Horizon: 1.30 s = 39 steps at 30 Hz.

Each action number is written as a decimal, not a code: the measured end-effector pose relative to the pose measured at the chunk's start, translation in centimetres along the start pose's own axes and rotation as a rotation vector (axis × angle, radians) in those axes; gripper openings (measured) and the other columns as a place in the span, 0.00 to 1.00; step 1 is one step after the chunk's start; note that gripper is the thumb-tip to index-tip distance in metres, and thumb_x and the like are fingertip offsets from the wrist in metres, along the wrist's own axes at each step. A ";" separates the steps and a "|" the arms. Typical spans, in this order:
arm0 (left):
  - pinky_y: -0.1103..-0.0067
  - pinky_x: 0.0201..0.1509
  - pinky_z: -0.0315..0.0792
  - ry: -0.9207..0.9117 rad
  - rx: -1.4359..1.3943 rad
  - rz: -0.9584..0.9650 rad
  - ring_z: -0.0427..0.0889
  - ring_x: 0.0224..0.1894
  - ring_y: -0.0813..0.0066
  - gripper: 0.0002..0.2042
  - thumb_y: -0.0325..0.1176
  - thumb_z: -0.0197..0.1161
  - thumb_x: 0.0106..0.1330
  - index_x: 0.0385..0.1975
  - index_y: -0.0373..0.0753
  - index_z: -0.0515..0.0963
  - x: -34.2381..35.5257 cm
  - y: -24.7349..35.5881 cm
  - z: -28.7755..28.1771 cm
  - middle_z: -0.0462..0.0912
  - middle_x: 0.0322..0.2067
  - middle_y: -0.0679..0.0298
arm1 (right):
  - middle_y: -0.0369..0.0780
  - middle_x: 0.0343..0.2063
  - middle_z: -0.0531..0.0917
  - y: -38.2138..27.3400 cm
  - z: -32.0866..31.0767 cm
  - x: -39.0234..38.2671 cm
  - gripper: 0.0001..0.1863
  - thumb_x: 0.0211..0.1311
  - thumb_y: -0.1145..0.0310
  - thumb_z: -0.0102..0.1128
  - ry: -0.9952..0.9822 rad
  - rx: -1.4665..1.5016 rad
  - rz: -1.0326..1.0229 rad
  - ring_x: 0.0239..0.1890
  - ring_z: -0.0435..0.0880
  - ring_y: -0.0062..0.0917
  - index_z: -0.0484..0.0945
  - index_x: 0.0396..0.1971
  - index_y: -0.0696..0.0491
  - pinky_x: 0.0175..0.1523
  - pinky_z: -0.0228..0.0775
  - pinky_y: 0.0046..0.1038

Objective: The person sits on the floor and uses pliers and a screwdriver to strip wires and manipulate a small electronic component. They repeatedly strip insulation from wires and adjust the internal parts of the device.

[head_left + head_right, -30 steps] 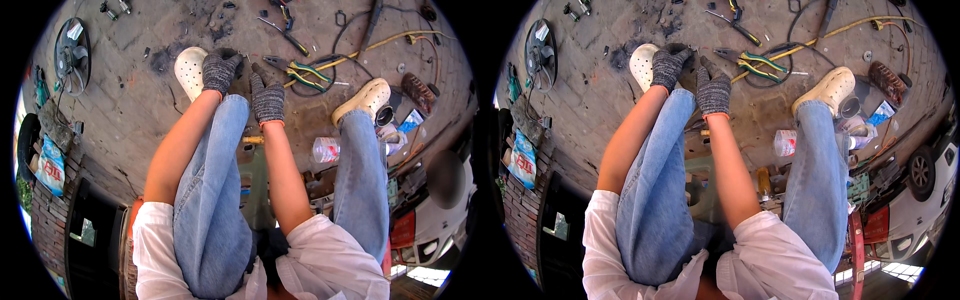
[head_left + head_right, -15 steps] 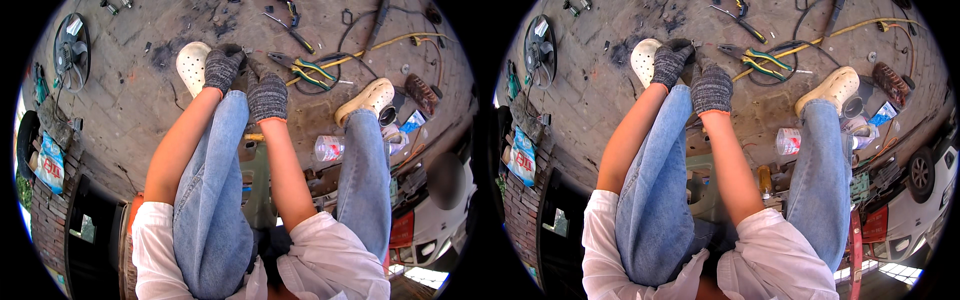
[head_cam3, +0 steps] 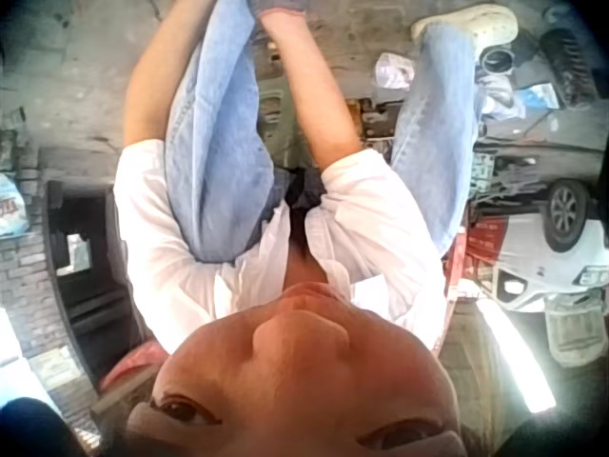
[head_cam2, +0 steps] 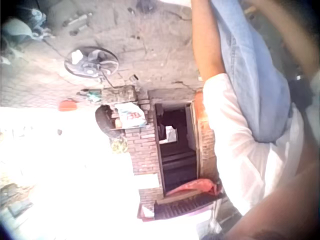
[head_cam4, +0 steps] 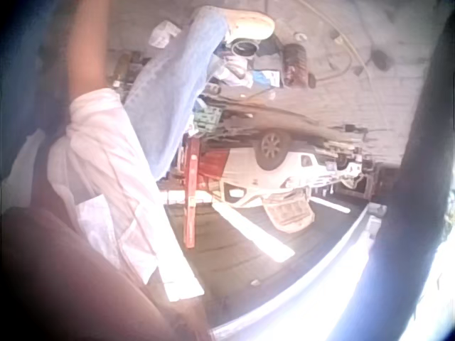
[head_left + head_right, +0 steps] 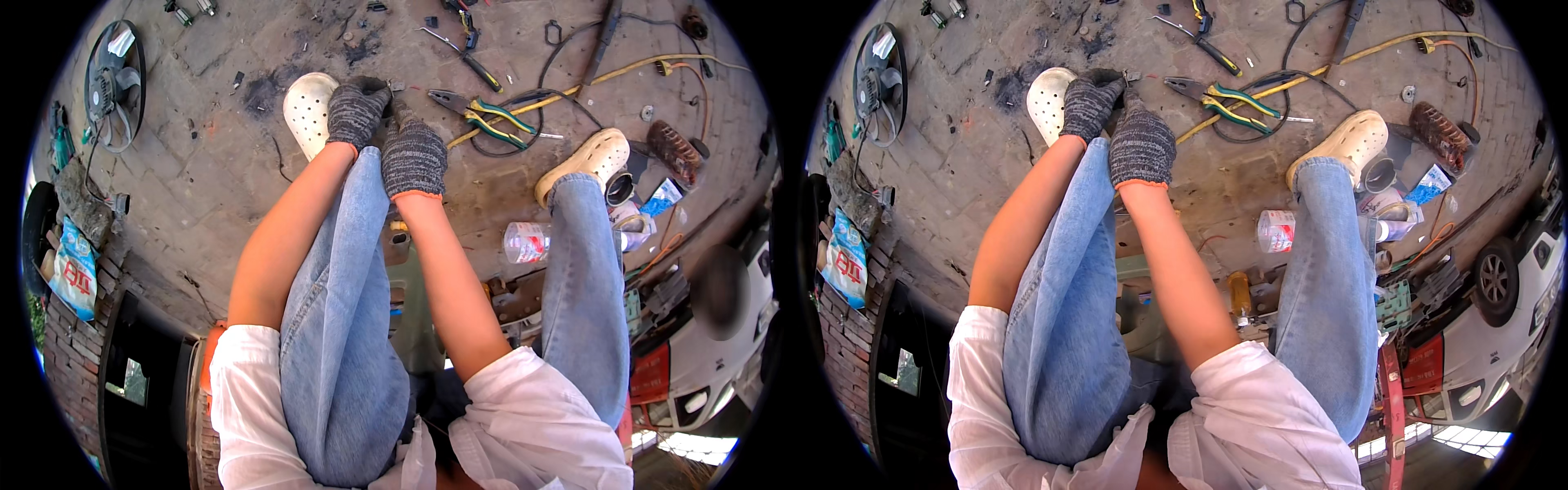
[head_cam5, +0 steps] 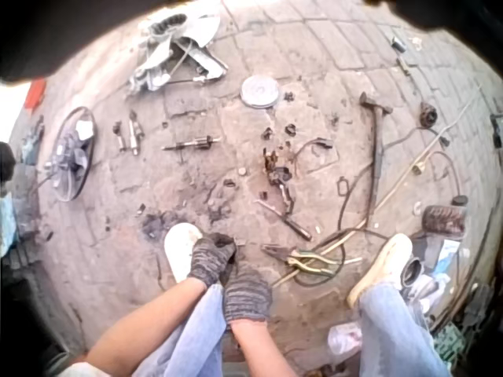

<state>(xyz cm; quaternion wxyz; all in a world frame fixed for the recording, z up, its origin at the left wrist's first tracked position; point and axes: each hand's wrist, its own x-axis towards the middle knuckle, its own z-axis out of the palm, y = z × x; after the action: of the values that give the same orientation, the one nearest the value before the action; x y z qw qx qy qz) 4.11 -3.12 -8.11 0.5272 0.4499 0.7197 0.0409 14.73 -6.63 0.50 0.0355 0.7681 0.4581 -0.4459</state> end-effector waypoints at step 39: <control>0.76 0.40 0.76 0.022 0.058 0.089 0.84 0.32 0.69 0.13 0.35 0.64 0.56 0.38 0.34 0.81 -0.3 0.2 0.1 0.85 0.30 0.56 | 0.49 0.42 0.81 0.8 -1.0 1.5 0.16 0.63 0.63 0.50 -0.035 0.111 0.025 0.46 0.78 0.43 0.78 0.48 0.50 0.53 0.69 0.38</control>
<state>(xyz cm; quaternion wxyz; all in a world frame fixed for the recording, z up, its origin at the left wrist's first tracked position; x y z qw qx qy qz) 4.34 -3.19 -7.83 0.5034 0.4962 0.7057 0.0484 16.24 -5.61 -0.20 0.0063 0.7665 0.4225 -0.4836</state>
